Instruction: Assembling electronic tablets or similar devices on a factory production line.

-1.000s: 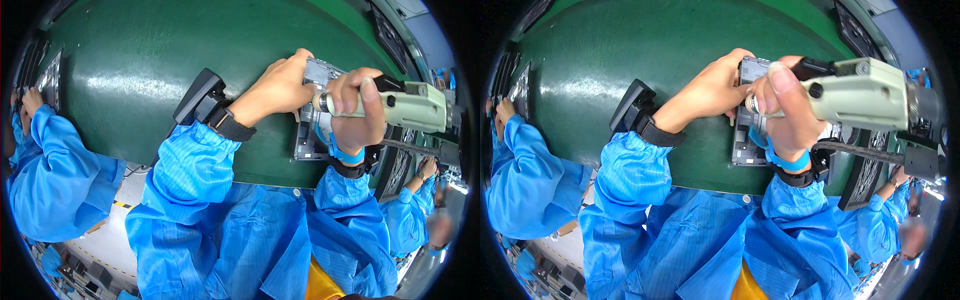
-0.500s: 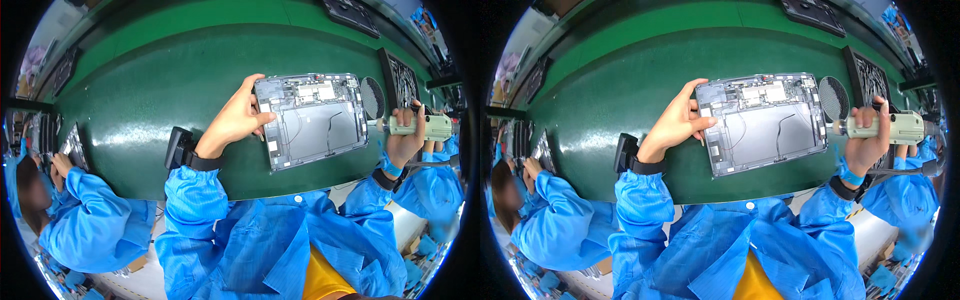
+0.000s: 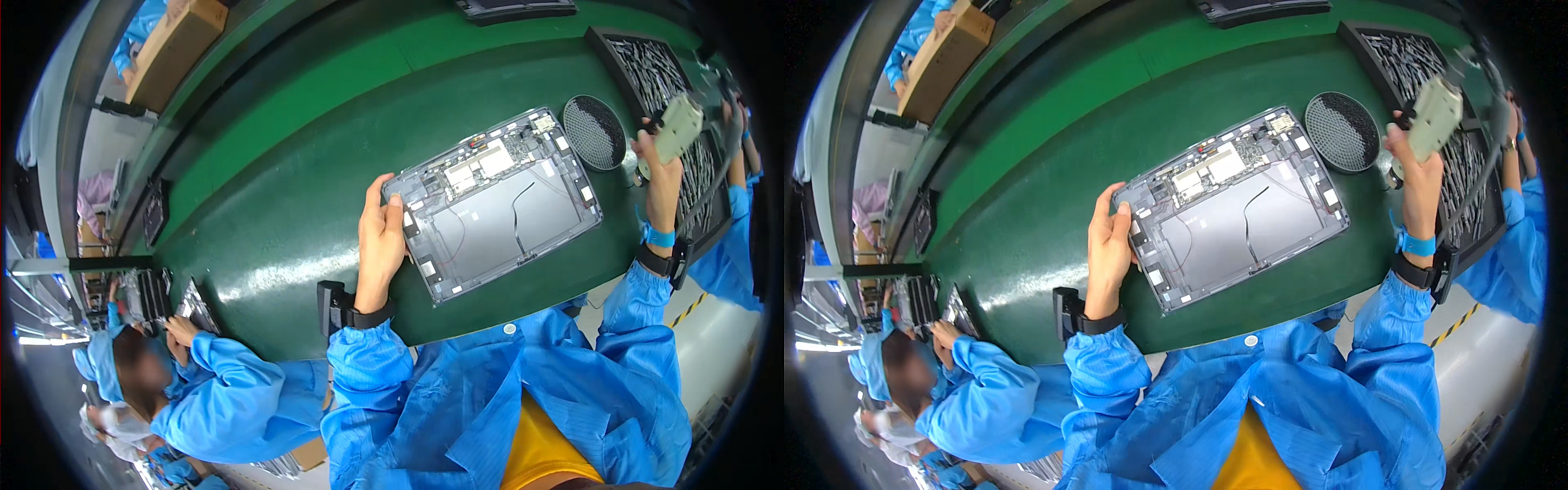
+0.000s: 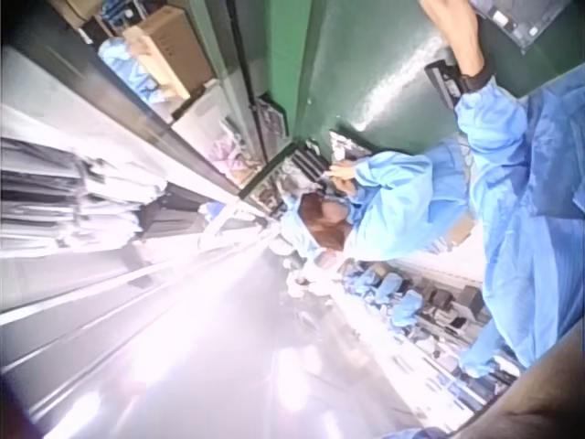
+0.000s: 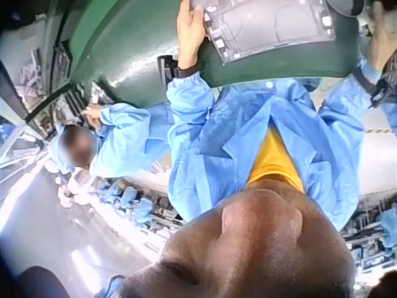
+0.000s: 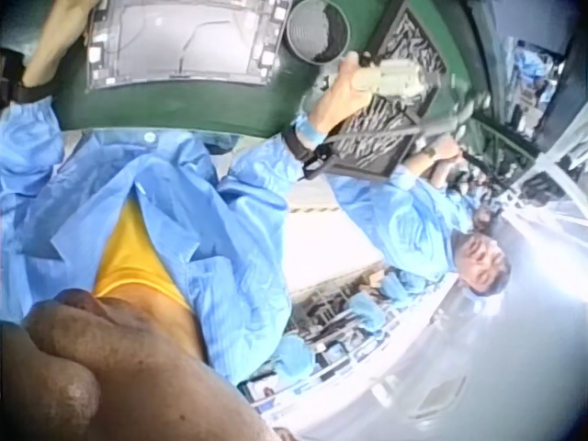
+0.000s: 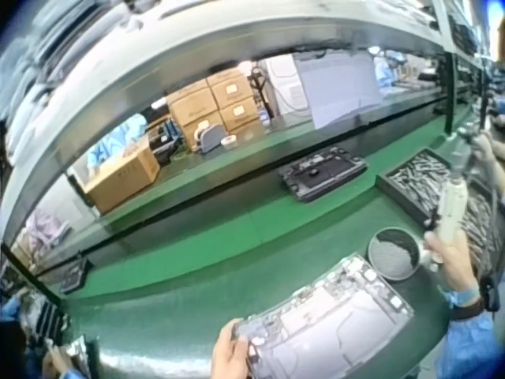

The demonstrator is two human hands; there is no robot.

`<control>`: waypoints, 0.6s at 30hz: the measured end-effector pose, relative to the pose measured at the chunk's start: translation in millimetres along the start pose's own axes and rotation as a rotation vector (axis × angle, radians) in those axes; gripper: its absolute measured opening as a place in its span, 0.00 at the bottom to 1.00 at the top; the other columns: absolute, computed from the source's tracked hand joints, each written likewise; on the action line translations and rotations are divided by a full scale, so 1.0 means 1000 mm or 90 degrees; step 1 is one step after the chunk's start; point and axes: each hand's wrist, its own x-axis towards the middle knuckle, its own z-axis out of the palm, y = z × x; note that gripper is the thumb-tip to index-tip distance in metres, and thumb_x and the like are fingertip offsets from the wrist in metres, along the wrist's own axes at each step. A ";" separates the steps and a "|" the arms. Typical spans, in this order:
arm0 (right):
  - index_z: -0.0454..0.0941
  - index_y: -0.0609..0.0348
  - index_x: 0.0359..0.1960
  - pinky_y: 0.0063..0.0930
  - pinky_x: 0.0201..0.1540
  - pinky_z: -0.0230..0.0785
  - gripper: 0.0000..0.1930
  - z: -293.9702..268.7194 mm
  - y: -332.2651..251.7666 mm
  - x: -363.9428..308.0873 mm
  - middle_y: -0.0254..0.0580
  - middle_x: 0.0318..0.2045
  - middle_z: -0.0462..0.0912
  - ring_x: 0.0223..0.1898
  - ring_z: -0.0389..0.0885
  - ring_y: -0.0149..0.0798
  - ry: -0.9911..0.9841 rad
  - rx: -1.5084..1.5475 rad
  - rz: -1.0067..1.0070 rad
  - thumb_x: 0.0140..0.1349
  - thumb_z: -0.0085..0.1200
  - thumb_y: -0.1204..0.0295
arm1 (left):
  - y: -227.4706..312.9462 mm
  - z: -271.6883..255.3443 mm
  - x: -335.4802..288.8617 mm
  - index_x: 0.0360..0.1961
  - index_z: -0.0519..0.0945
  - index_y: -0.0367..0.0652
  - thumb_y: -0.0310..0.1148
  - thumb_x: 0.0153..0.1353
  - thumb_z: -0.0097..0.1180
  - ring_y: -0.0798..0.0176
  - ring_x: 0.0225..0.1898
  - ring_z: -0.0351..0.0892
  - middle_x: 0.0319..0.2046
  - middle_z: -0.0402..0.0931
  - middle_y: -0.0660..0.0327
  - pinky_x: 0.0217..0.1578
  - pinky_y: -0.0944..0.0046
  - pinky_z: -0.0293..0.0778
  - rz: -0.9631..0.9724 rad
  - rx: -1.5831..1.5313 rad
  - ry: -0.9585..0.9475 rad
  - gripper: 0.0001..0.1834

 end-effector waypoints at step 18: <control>0.73 0.67 0.47 0.28 0.48 0.69 0.17 0.021 -0.015 -0.104 0.47 0.44 0.77 0.46 0.76 0.37 -0.051 -0.185 -0.010 0.55 0.56 0.76 | 0.012 0.020 -0.054 0.25 0.72 0.33 0.42 0.58 0.57 0.60 0.17 0.75 0.16 0.74 0.56 0.20 0.62 0.68 -0.040 0.373 0.106 0.19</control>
